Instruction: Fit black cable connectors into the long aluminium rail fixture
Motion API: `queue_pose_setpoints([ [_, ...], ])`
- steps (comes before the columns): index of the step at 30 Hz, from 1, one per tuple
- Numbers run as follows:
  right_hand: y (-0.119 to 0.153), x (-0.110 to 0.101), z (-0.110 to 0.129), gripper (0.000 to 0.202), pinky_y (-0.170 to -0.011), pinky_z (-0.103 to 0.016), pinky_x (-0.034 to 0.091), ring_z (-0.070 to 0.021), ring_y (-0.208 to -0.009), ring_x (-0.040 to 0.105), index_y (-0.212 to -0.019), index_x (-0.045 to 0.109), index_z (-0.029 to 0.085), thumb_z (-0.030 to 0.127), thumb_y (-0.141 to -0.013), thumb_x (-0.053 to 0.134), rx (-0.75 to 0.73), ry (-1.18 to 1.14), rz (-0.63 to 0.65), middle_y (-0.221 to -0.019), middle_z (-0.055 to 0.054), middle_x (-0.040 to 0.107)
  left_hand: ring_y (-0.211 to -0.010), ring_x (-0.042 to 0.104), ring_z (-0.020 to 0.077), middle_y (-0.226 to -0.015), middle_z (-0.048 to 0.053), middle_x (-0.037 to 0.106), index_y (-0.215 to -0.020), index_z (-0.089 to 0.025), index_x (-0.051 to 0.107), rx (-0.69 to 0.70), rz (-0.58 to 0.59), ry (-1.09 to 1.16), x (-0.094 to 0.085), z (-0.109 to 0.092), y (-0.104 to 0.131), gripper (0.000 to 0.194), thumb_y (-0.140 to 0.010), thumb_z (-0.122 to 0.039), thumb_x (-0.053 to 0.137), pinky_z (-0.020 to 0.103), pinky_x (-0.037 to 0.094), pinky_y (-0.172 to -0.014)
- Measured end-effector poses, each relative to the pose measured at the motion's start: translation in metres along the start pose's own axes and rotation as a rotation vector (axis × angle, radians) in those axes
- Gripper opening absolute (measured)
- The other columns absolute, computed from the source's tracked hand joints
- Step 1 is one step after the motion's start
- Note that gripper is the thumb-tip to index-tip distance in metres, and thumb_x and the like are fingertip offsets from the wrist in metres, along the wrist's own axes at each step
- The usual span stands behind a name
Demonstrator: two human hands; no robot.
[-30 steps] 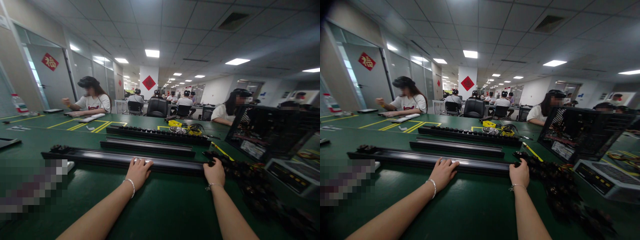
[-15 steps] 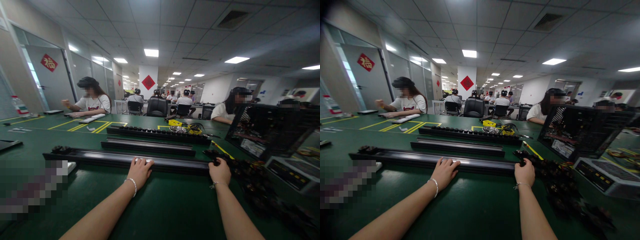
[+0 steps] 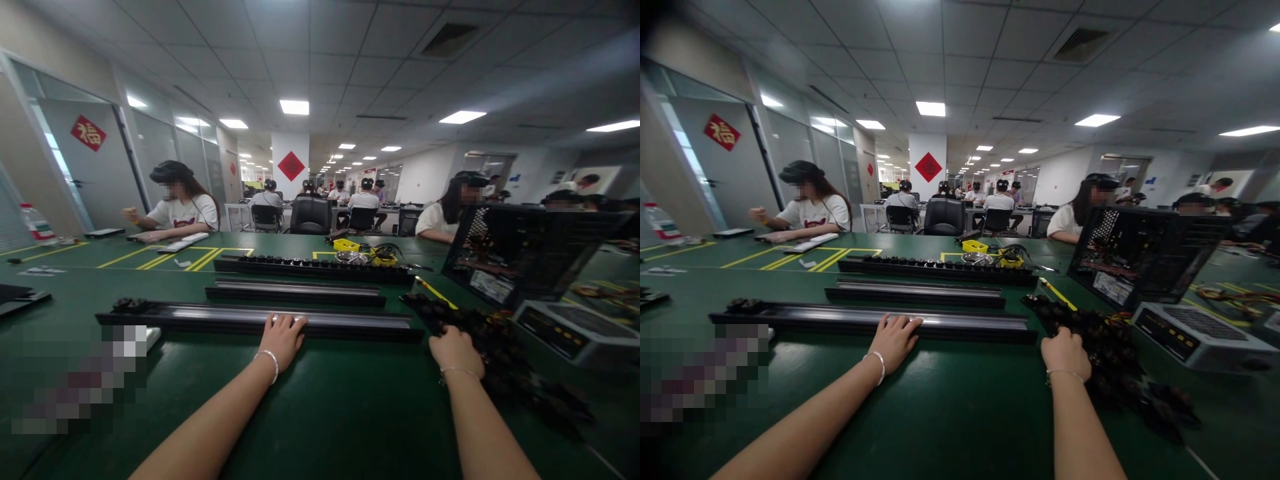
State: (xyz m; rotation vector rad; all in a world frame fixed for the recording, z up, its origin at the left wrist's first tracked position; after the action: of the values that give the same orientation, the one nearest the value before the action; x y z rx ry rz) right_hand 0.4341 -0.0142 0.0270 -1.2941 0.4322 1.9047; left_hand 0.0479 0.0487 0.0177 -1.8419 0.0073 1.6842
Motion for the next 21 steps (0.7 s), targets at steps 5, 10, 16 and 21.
queue_pose_setpoints([
  [5, -0.007, 0.007, -0.001, 0.044, -0.078, -0.052, 0.044, -0.037, -0.105, 0.052, -0.107, 0.063, 0.015, 0.029, -0.069, 0.045, -0.019, 0.105, 0.005, -0.112, -0.021, 0.055, -0.125, 0.037, 0.0248, -0.129, 0.006, 0.049, -0.125, -0.03, 0.048, -0.052, -0.117, 0.014, -0.011, 0.018, 0.002, 0.04, -0.085, -0.036, 0.048, 0.051, 0.018, -0.107],
  [10, -0.003, 0.002, 0.024, 0.045, -0.087, -0.049, 0.042, -0.0327, -0.111, 0.048, -0.114, 0.06, 0.016, 0.028, -0.075, 0.04, -0.211, 0.102, -0.139, -0.118, -0.017, 0.055, -0.131, 0.028, 0.0282, -0.139, 0.012, 0.038, -0.129, -0.021, 0.043, -0.34, -0.278, -0.001, -0.038, 0.088, 0.001, 0.045, -0.087, -0.038, 0.042, 0.05, 0.022, -0.106],
  [16, 0.031, 0.025, 0.083, 0.046, -0.102, -0.038, 0.034, -0.024, -0.119, 0.044, -0.113, 0.061, 0.01, 0.028, -0.083, 0.03, -0.705, 0.079, -0.153, -0.123, -0.012, 0.057, -0.131, 0.027, 0.0254, -0.137, 0.02, 0.034, -0.131, -0.006, 0.032, -0.851, -0.394, -0.032, -0.089, 0.231, 0.009, 0.052, -0.09, -0.037, 0.027, 0.04, 0.027, -0.105],
  [21, 0.04, 0.042, 0.093, 0.047, -0.103, -0.045, 0.03, -0.0218, -0.122, 0.044, -0.118, 0.059, 0.021, 0.033, -0.087, 0.025, -0.727, 0.035, -0.04, -0.127, -0.005, 0.056, -0.119, 0.043, 0.0299, -0.122, 0.023, 0.051, -0.121, 0.003, 0.043, -0.861, -0.147, -0.051, -0.106, 0.318, 0.03, 0.056, -0.088, -0.039, 0.025, 0.039, 0.034, -0.099],
])
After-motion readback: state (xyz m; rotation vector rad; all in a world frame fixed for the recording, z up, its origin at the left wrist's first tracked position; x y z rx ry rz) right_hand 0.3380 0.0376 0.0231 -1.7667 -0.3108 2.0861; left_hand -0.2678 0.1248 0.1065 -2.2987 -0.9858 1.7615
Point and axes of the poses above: each hand's wrist, its own y-axis away from the middle knuckle, its own x-axis out of the palm, z = x × y, the point moved 6 cm from there along -y, towards the middle knuckle
